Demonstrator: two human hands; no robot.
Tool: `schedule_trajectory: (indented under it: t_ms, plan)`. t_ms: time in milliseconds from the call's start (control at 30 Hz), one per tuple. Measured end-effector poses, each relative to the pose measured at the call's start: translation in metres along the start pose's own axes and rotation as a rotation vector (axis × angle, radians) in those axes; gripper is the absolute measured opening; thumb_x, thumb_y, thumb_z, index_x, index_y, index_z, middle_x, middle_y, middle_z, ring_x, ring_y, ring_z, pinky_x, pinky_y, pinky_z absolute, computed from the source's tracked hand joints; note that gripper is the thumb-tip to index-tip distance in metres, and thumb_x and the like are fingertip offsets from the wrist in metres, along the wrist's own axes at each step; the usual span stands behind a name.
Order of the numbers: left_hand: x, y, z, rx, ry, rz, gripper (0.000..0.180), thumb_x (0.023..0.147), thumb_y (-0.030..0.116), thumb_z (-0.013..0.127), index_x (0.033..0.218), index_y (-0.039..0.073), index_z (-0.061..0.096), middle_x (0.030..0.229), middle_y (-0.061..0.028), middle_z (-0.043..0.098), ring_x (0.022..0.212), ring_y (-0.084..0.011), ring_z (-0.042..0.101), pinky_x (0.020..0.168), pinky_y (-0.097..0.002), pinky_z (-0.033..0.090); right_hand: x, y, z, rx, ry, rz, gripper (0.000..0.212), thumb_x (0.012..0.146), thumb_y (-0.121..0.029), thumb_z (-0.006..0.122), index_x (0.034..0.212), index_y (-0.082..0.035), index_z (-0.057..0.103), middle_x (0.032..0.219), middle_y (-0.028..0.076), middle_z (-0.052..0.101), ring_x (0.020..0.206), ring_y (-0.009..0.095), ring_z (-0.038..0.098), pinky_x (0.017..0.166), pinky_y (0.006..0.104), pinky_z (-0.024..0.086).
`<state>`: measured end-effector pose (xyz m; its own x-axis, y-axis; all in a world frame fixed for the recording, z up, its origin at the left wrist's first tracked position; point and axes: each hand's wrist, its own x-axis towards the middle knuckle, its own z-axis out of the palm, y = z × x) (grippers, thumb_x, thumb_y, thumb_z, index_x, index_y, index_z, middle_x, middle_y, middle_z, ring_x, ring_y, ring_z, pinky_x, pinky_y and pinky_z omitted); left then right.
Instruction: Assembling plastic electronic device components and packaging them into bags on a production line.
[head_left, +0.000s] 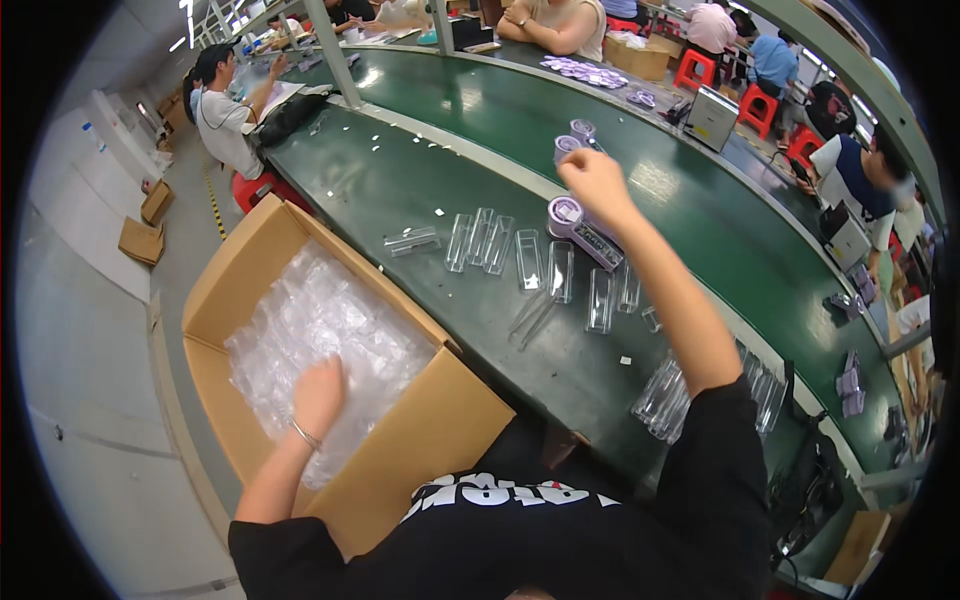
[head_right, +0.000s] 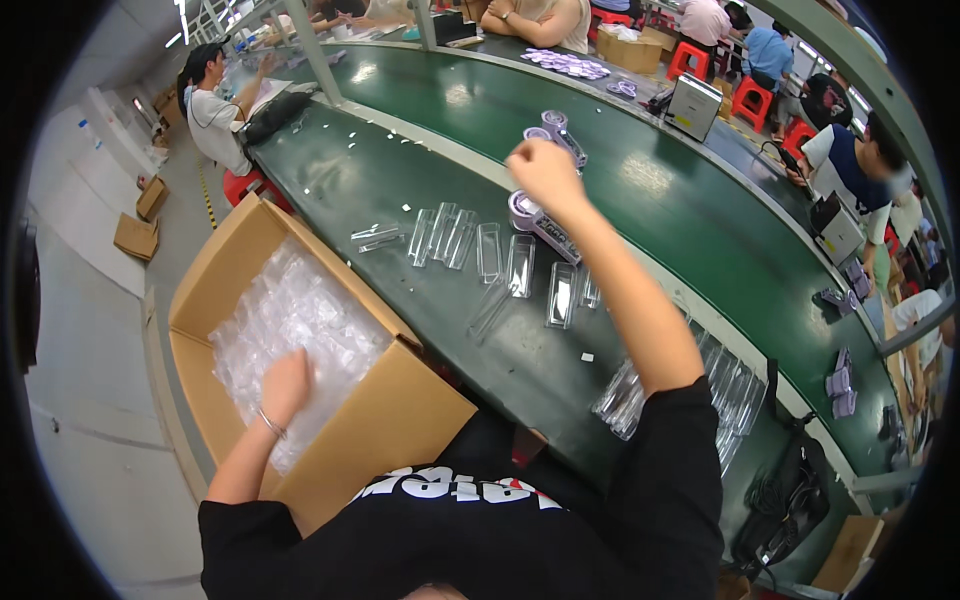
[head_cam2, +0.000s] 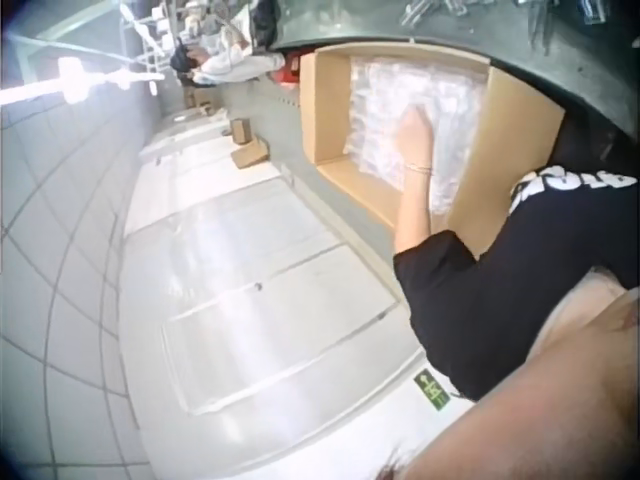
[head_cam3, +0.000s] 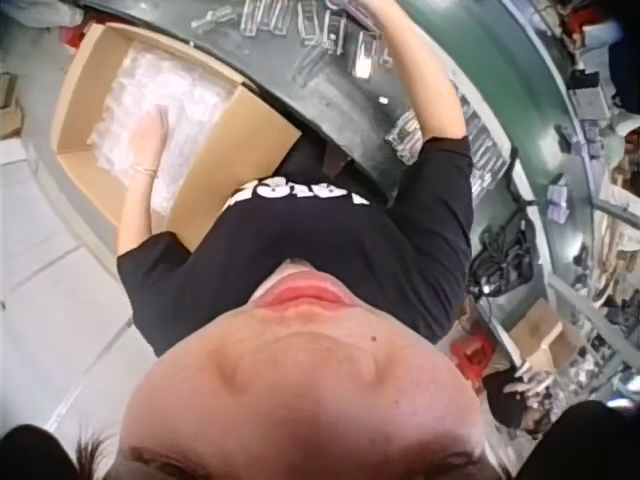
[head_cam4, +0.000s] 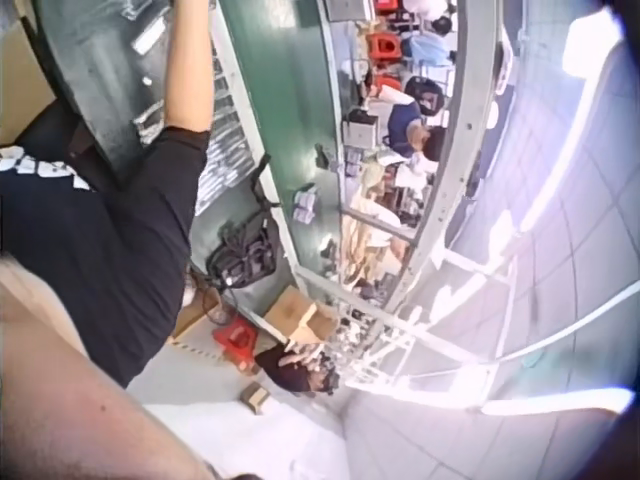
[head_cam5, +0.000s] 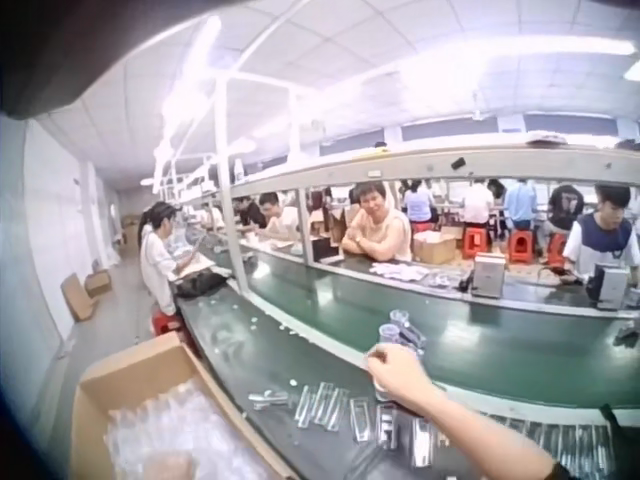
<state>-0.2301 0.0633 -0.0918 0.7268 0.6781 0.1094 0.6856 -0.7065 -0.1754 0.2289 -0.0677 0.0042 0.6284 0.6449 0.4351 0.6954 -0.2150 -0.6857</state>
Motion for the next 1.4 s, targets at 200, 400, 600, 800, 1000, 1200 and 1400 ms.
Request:
schedule_trajectory:
  t_ms: [200,400,600,800,1000,1200,1400]
  plan:
    - [-0.001,-0.004,-0.042,-0.236,-0.728,0.036,0.033,0.082,0.032,0.057,0.102,0.005,0.059,0.092,-0.0163,0.065,0.085,-0.0351,0.061,0.082,-0.0483,0.046,0.093,0.132,0.01,-0.546,-0.382,0.244,0.04,0.072,-0.029,0.053,0.085,0.007,0.066,0.091,0.031,0.061,0.092,0.04,0.061,0.081,0.0462,0.047]
    - [0.101,0.062,-0.135,0.005,-0.429,0.031,0.03,0.081,0.022,0.06,0.107,0.006,0.058,0.091,-0.0169,0.064,0.085,-0.0333,0.061,0.071,-0.0413,0.048,0.162,0.236,0.033,-0.6,-0.323,0.174,0.046,0.068,-0.035,0.056,0.08,0.009,0.065,0.083,0.03,0.063,0.084,0.043,0.063,0.077,0.0446,0.049]
    - [0.217,0.066,-0.042,-0.083,0.064,0.293,0.044,0.072,0.021,0.069,0.112,0.009,0.053,0.121,-0.0105,0.049,0.108,-0.0295,0.051,0.083,-0.042,0.046,0.164,0.22,0.064,-0.484,-0.301,0.257,0.033,0.063,-0.025,0.068,0.078,0.004,0.067,0.082,0.024,0.066,0.08,0.036,0.065,0.074,0.0417,0.052]
    - [0.234,0.068,-0.024,-0.659,0.029,0.304,0.043,0.077,0.009,0.062,0.118,0.007,0.05,0.1,-0.0118,0.058,0.098,-0.0269,0.057,0.087,-0.0354,0.043,0.152,0.207,0.04,-0.518,-0.246,0.484,0.037,0.068,-0.029,0.066,0.092,-0.001,0.068,0.102,0.022,0.064,0.098,0.036,0.061,0.085,0.0408,0.049]
    - [0.223,0.15,-0.102,-1.119,0.428,0.417,0.068,0.07,0.015,0.069,0.127,0.006,0.034,0.08,-0.0052,0.051,0.069,-0.0142,0.051,0.065,-0.0272,0.045,0.116,0.146,-0.057,0.39,-0.131,0.374,0.023,0.075,-0.019,0.065,0.085,0.001,0.061,0.07,0.008,0.061,0.067,0.015,0.06,0.067,0.0248,0.049]
    - [0.186,0.273,-0.147,-1.39,0.48,0.516,0.055,0.073,0.014,0.071,0.116,0.004,0.038,0.092,-0.0086,0.051,0.071,-0.0161,0.055,0.065,-0.029,0.047,0.009,-0.018,-0.11,1.358,-0.058,0.002,0.035,0.09,-0.019,0.051,0.118,0.001,0.045,0.087,0.012,0.057,0.085,0.021,0.057,0.088,0.0326,0.043]
    - [0.132,0.321,-0.163,-1.321,0.549,0.562,0.055,0.077,0.011,0.069,0.121,-0.001,0.038,0.095,-0.0109,0.055,0.075,-0.0172,0.056,0.067,-0.0304,0.047,-0.068,-0.057,-0.151,0.803,0.09,-0.165,0.025,0.088,-0.015,0.059,0.101,0.005,0.053,0.088,0.014,0.065,0.085,0.024,0.066,0.076,0.0321,0.051]
